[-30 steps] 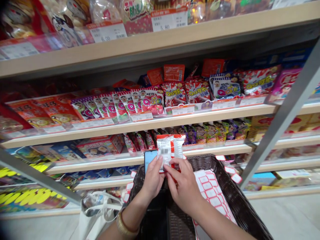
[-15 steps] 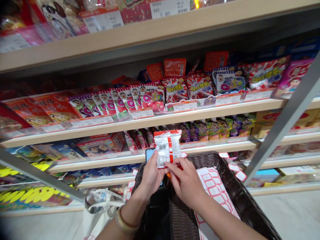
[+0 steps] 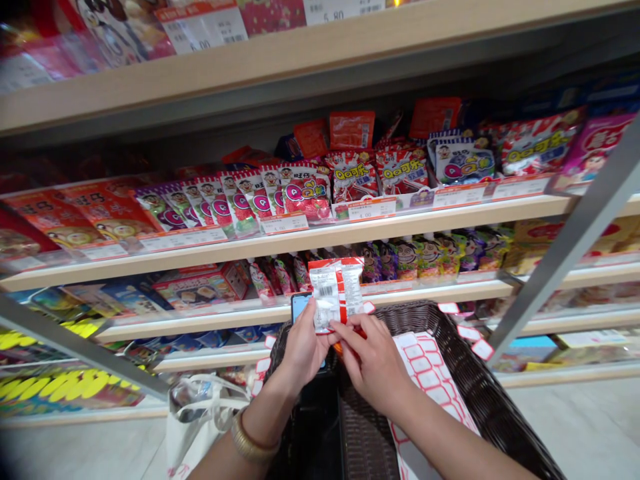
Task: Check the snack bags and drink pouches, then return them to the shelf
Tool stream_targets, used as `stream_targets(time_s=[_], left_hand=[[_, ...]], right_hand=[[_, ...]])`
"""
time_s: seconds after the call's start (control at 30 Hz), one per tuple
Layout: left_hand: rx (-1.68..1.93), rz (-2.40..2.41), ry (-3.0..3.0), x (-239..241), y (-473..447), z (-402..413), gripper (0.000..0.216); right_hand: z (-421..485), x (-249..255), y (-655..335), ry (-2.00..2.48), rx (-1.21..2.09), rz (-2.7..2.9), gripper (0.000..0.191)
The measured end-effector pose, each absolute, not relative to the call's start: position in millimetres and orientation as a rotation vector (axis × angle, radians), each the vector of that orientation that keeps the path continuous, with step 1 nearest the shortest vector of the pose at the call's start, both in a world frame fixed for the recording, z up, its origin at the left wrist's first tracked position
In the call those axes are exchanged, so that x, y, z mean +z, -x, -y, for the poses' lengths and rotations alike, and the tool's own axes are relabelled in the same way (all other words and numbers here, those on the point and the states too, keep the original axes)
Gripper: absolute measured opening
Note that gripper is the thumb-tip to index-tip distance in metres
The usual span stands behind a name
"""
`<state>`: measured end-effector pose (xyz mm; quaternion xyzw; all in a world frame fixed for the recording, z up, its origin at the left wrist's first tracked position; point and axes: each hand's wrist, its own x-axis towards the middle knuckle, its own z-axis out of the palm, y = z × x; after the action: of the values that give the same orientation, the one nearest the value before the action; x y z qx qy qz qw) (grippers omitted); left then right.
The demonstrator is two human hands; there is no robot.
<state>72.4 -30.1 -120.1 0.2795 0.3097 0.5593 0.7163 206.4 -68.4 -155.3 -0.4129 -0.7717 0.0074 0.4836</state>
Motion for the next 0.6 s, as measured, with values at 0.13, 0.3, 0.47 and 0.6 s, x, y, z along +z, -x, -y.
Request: stream_targets(time_s=[0.13, 0.3, 0.47, 0.6], left_hand=[[1.223, -0.686, -0.623, -120.5, -71.0, 30.1, 0.038], [1.216, -0.693, -0.621, -119.0, -71.1, 32.0, 0.037], [1.223, -0.693, -0.620, -118.3, -71.8, 33.6, 0.037], [1.223, -0.678, -0.624, -117.6, -71.7, 34.1, 0.036]], right_hand=[[69.0, -155.3, -206.3, 1.005, 0.003, 1.893, 0.043], [69.7, -156.8, -206.1, 1.008, -0.012, 1.912, 0.042], [70.2, -157.1, -206.4, 1.029, 0.000, 1.930, 0.048], [69.9, -157.1, -206.3, 1.063, 0.015, 1.934, 0.056]])
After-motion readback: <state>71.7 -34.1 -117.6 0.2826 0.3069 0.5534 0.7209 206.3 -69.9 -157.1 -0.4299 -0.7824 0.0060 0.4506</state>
